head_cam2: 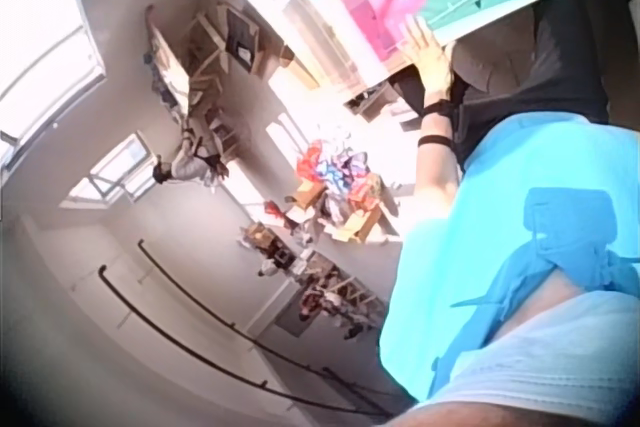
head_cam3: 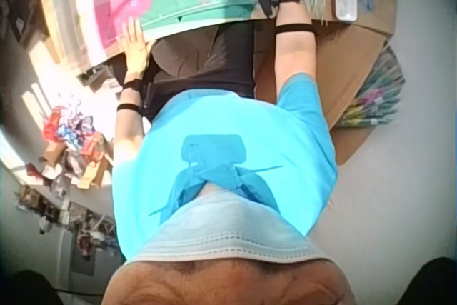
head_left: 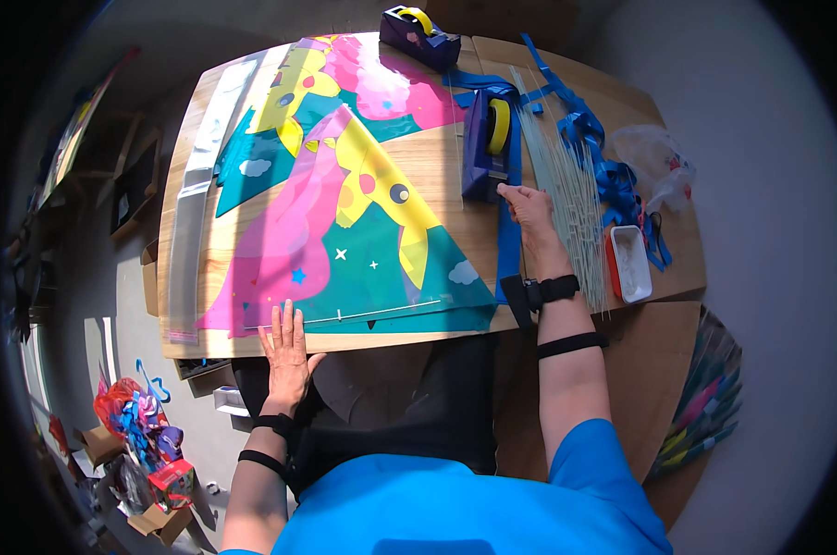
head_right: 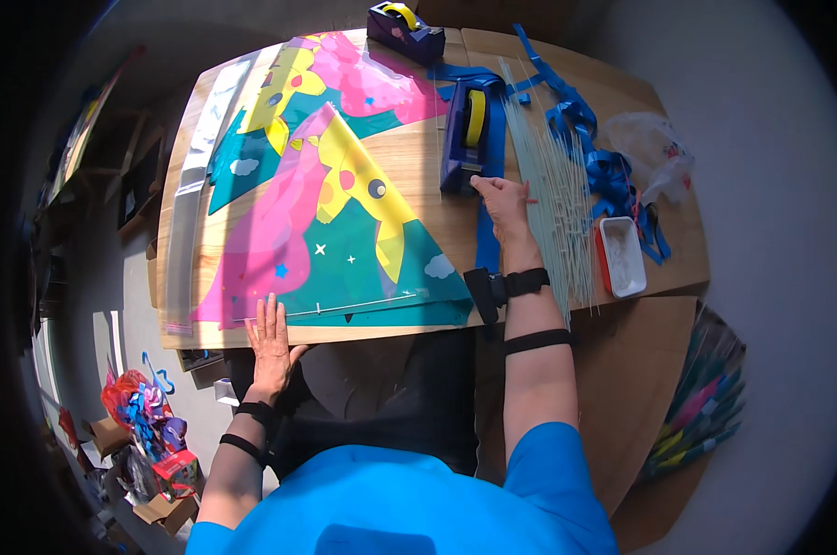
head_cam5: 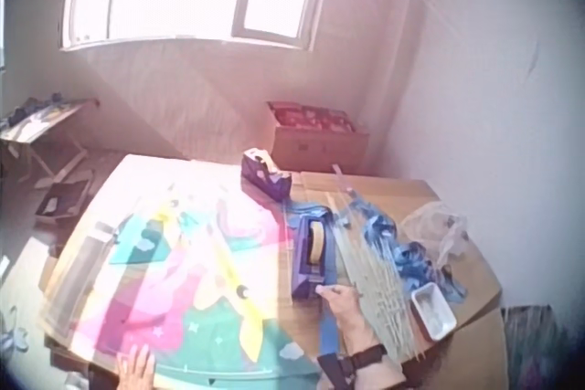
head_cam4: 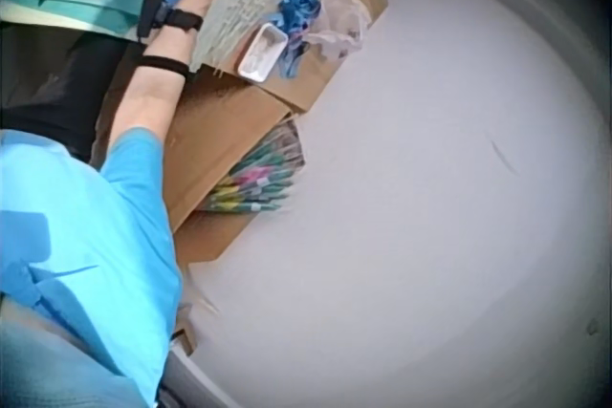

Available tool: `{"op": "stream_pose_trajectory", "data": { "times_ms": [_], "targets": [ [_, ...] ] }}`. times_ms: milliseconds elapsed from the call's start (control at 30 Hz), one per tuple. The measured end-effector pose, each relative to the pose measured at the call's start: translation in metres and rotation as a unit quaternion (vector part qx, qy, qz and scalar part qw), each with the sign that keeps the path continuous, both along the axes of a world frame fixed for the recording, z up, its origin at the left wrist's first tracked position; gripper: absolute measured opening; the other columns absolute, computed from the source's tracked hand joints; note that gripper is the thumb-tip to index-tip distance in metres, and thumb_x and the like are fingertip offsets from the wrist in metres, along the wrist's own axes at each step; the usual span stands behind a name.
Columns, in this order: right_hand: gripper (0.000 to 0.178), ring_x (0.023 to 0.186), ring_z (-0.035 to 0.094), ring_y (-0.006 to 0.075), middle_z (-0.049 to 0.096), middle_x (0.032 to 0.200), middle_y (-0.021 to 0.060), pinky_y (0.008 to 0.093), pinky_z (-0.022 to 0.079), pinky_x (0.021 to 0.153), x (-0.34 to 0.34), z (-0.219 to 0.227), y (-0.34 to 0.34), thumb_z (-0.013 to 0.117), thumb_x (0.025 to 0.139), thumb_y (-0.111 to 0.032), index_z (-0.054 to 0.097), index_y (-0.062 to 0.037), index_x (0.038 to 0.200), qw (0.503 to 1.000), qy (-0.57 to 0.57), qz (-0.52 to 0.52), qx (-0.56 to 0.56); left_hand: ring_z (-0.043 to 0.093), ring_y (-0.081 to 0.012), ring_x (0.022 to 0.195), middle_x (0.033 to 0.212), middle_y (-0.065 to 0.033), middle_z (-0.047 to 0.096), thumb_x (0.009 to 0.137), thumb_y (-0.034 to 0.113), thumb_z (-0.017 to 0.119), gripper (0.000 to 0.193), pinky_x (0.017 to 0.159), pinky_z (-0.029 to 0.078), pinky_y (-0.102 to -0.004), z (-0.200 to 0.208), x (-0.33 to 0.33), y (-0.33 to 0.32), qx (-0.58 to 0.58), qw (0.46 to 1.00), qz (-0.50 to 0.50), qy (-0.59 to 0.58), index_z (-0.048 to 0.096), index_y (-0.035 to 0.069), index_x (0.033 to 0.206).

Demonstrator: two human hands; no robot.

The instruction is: Assembling a colorful kite by attaching a plastic rod and using tape.

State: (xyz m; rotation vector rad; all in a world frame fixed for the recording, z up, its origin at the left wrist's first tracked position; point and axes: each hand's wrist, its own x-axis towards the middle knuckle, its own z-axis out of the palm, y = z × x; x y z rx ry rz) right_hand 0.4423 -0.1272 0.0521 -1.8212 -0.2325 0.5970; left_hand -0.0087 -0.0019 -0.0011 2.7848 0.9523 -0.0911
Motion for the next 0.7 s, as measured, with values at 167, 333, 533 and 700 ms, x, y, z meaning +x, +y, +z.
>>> {"op": "stream_pose_trajectory", "data": {
  "times_ms": [167, 333, 533, 700],
  "targets": [
    [0.022, 0.064, 0.056, 0.0150, 0.062, 0.072, 0.0014, 0.0294, 0.043, 0.058, -0.011, 0.004, 0.024, 0.073, 0.078, -0.018, 0.068, 0.0027, 0.081, 0.935, -0.126, 0.030, -0.331, 0.001, -0.0315, 0.145, 0.157, -0.0091, 0.005, 0.074, 0.036, 0.074, 0.102, 0.115, 0.004, -0.0559, -0.001, 0.000, 0.000, 0.008, 1.000, -0.001, 0.002, 0.010, 0.008, 0.149],
    [0.015, 0.054, 0.047, 0.0073, 0.053, 0.065, -0.0031, 0.0226, 0.037, 0.048, -0.040, -0.032, -0.004, 0.069, 0.083, -0.017, 0.066, -0.0032, 0.086, 0.986, 0.113, -0.089, 0.079, -0.003, -0.0323, 0.145, 0.157, -0.0108, 0.000, 0.077, 0.041, 0.070, 0.103, 0.114, 0.000, -0.0571, -0.003, -0.008, 0.002, -0.006, 1.000, -0.004, -0.022, 0.006, 0.008, 0.150],
    [0.014, 0.056, 0.036, 0.0033, 0.045, 0.070, -0.0049, 0.0195, 0.028, 0.050, -0.183, 0.007, -0.009, 0.067, 0.088, -0.018, 0.062, -0.0055, 0.093, 0.944, 0.260, 0.160, 0.126, -0.004, -0.0345, 0.144, 0.157, -0.0102, 0.003, 0.077, 0.050, 0.067, 0.099, 0.113, -0.004, -0.0583, -0.003, -0.010, -0.001, -0.013, 0.997, -0.010, -0.081, 0.012, 0.012, 0.150],
    [0.016, 0.050, 0.034, 0.0008, 0.047, 0.062, -0.0077, 0.0179, 0.025, 0.045, -0.236, -0.013, 0.019, 0.070, 0.085, -0.020, 0.067, -0.0037, 0.088, 0.946, 0.258, 0.193, 0.038, 0.036, -0.0240, 0.128, 0.134, -0.0038, 0.042, 0.078, 0.031, 0.071, 0.064, 0.108, 0.024, -0.0429, -0.005, 0.009, -0.030, 0.056, 0.980, -0.064, -0.179, 0.042, 0.014, 0.133]
  ]
}}
